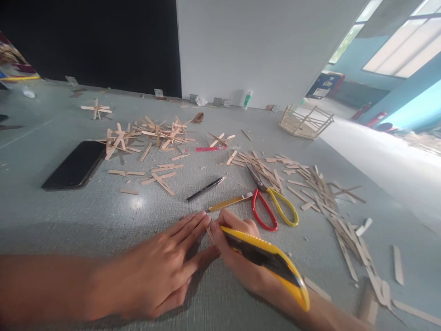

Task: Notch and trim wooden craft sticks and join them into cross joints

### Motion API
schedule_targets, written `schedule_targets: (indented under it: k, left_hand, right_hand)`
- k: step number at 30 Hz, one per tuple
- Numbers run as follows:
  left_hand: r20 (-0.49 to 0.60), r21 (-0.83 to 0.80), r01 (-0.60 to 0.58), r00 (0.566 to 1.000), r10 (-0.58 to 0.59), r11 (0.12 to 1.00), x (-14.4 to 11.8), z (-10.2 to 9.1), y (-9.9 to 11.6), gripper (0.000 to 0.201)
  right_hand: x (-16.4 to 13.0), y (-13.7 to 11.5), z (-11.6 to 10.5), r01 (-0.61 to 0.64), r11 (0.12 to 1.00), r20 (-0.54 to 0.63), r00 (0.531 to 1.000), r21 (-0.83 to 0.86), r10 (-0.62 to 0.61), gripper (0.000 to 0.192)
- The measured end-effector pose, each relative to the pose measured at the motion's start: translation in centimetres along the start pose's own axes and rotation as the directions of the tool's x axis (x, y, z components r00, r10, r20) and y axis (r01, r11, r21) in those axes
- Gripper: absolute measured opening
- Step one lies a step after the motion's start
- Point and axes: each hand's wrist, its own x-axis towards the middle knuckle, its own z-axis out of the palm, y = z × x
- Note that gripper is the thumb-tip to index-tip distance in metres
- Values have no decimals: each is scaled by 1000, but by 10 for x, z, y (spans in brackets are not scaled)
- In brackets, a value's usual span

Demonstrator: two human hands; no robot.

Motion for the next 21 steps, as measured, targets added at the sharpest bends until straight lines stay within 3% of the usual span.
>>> schedule_targets:
  k: [21]
  left_hand:
    - [20,33,-15,1000,15,999,2,-1,-1,63]
  right_hand:
    - [1,0,3,-40,999,-6,999,10,41,45]
